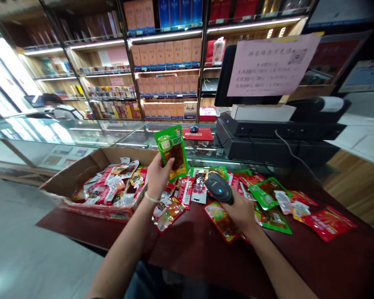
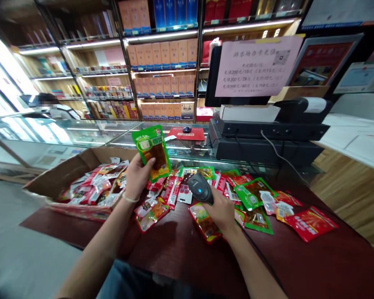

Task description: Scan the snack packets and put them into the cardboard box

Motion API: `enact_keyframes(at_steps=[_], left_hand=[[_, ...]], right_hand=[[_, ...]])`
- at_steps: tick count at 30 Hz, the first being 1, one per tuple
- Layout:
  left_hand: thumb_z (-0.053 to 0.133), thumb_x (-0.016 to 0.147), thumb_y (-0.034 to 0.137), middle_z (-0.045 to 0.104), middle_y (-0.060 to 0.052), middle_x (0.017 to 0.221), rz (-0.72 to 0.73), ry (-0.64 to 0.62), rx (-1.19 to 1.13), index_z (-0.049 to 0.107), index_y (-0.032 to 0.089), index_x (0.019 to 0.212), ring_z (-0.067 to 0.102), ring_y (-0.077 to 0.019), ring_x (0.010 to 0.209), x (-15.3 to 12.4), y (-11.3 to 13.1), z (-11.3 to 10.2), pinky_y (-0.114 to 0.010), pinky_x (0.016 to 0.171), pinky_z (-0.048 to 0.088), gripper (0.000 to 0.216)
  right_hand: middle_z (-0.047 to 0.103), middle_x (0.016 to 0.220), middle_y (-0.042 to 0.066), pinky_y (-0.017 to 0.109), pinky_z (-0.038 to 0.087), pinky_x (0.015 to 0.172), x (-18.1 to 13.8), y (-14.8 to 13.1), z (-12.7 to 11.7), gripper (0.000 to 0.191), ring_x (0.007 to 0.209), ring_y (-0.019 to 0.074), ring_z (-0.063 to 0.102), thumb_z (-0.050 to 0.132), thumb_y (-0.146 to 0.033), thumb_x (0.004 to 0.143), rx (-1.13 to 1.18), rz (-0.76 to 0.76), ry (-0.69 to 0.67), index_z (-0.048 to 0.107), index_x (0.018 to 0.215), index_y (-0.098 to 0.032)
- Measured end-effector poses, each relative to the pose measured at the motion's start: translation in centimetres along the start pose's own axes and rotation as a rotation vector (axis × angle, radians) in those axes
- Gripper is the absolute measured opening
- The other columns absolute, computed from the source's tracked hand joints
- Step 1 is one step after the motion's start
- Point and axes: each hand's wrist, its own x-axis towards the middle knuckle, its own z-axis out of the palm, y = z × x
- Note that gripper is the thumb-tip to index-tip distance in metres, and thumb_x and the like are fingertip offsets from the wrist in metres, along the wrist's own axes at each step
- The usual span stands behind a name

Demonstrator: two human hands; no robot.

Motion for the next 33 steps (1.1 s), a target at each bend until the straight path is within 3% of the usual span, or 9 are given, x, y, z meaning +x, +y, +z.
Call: enact_keyframes(at_steps=[3,6,9,11,16,21,24,29,33], left_hand=[[0.055,0.086,0.033,0.071,-0.003,0.094,0.117,0.083,0.383,0.066,0.021,0.109,0.065,-0.0191,0.084,1.2,1.3,-6.3,-0.027,0.076,0.048,0.028],[0.052,0.088,0.031,0.071,-0.006,0.099,0.132,0.142,0.695,0.063,0.023,0.119,0.066,-0.0227,0.090,1.9,-0.1,-11.6,-0.030,0.080,0.047,0.034],[0.053,0.086,0.029,0.069,-0.010,0.112,0.083,0.039,0.837,0.057,0.022,0.127,0.065,-0.0268,0.100,1.8,-2.7,-14.9,-0.035,0.085,0.048,0.042],[0.054,0.085,0.030,0.066,-0.011,0.119,0.052,-0.046,0.830,0.054,0.021,0.131,0.063,-0.0277,0.106,1.1,-4.0,-15.8,-0.037,0.089,0.048,0.047],[0.051,0.088,0.032,0.067,-0.009,0.117,0.070,-0.163,0.735,0.061,0.021,0.121,0.062,-0.0251,0.108,-1.2,-3.5,-14.5,-0.038,0.094,0.047,0.037],[0.046,0.091,0.027,0.062,-0.006,0.125,0.195,-0.279,0.547,0.061,0.023,0.120,0.055,-0.0222,0.119,-4.8,0.1,-10.8,-0.039,0.104,0.042,0.033],[0.042,0.093,0.023,0.062,-0.006,0.125,0.217,-0.403,0.407,0.060,0.023,0.121,0.056,-0.0206,0.118,-7.5,0.9,-8.2,-0.037,0.104,0.042,0.033],[0.052,0.088,0.022,0.062,-0.009,0.122,0.078,-0.599,0.484,0.060,0.021,0.121,0.058,-0.0235,0.112,-11.7,-2.7,-4.9,-0.036,0.099,0.044,0.034],[0.057,0.086,0.032,0.049,-0.015,0.137,-0.027,-0.608,0.750,0.057,0.023,0.126,0.042,-0.0342,0.128,-14.3,-5.8,-3.1,-0.052,0.104,0.035,0.041]], right_hand=[[0.071,0.071,0.005,0.027,0.040,0.053,-0.1,-0.2,0.2,0.041,0.063,0.0220,0.066,0.056,-0.041,0.078,0.011,-0.012,0.001,0.064,0.112,-0.019],[0.072,0.075,0.005,0.027,0.041,0.055,-0.2,-0.7,0.7,0.039,0.064,0.0221,0.066,0.056,-0.039,0.077,0.018,-0.026,0.000,0.065,0.109,-0.019],[0.072,0.079,0.004,0.028,0.040,0.055,-0.3,-1.7,1.1,0.041,0.067,0.0223,0.066,0.056,-0.039,0.077,0.030,-0.035,-0.023,0.063,0.113,-0.021],[0.073,0.082,0.004,0.027,0.040,0.056,-0.4,-2.5,1.2,0.042,0.069,0.0222,0.066,0.057,-0.039,0.077,0.052,-0.057,-0.053,0.062,0.115,-0.020],[0.073,0.086,0.005,0.027,0.041,0.061,-0.8,-4.1,1.1,0.041,0.074,0.0217,0.067,0.055,-0.039,0.080,0.109,-0.139,-0.096,0.062,0.115,-0.019],[0.073,0.092,0.006,0.027,0.040,0.061,-1.4,-3.9,1.1,0.045,0.075,0.0215,0.066,0.056,-0.045,0.081,0.074,-0.187,-0.135,0.061,0.118,-0.019],[0.073,0.089,0.005,0.027,0.037,0.060,-1.6,-3.5,1.2,0.048,0.074,0.0215,0.066,0.057,-0.047,0.081,0.035,-0.174,-0.149,0.060,0.120,-0.020],[0.073,0.088,0.005,0.027,0.035,0.058,-1.7,-3.5,1.1,0.047,0.072,0.0207,0.064,0.056,-0.047,0.080,0.018,-0.168,-0.172,0.061,0.118,-0.020],[0.072,0.086,0.005,0.027,0.034,0.058,-1.8,-3.8,0.9,0.047,0.071,0.0209,0.064,0.056,-0.047,0.080,0.033,-0.168,-0.186,0.061,0.118,-0.019]])
